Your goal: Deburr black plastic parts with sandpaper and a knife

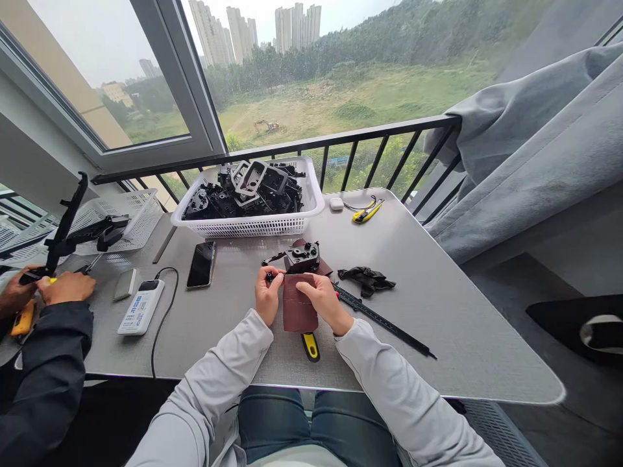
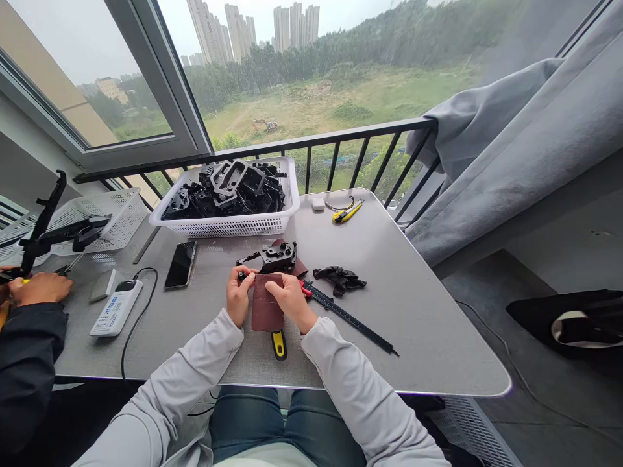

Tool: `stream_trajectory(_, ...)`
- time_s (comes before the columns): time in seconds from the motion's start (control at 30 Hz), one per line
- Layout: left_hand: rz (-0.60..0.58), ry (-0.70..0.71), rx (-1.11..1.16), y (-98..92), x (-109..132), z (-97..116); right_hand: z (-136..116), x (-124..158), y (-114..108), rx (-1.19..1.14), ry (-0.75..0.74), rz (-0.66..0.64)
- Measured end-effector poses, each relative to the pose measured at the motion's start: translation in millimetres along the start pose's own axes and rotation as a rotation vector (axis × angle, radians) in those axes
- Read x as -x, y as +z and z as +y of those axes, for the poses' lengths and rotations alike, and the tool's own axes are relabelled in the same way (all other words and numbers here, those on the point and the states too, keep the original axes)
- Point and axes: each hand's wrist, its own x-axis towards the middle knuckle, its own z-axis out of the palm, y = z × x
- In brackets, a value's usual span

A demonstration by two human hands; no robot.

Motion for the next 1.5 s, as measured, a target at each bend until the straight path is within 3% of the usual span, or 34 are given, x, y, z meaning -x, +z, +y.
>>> stream_trajectory(0.13,-0.024,0.006,-0.018,0.1,4.1,2.5,0.4,-0.5,0.0,0.031,-0.002,-0.018)
stream_trajectory(0.3,-0.018,0.021,-0.012,0.4,4.4,0.8,1.4,-2.4,-1.3,0.055,-0.001,0.059)
stream_trajectory(0.47,-0.029,0.038,-0.038,-0.6,4.3,0.5,0.4,-1.1,-0.1,0.045,-0.004,-0.002)
stream_trajectory(0.63,-0.026,0.007,-0.005,0.2,4.0,1.7,0.5,-2.1,-0.9,0.067,-0.009,0.065)
stream_trajectory(0.7,-0.021,0.007,-0.011,0.3,3.8,1.6,0.9,-2.2,-1.0,0.050,-0.005,0.036)
stream_trajectory(0.8,-0.018,0.044,-0.050,0.0,3.2,0.9,2.2,-2.2,-0.4,0.042,0.008,-0.007)
stream_trajectory(0.97,0.011,0.119,-0.042,0.9,0.6,-0.7,2.1,-4.3,-3.7,-0.013,0.026,0.061)
stream_trajectory(1.23,0.030,-0.050,0.127,1.8,-2.2,-0.3,-9.6,-3.8,-10.5,-0.356,0.031,0.186)
stream_trajectory(1.37,-0.051,-0.143,0.142,-0.7,-2.7,2.0,-11.2,-2.8,-13.4,-0.480,0.011,0.301)
stream_trajectory(1.5,-0.136,-0.147,0.115,-2.3,1.8,5.5,-12.4,-1.6,-14.7,-0.463,-0.006,0.309)
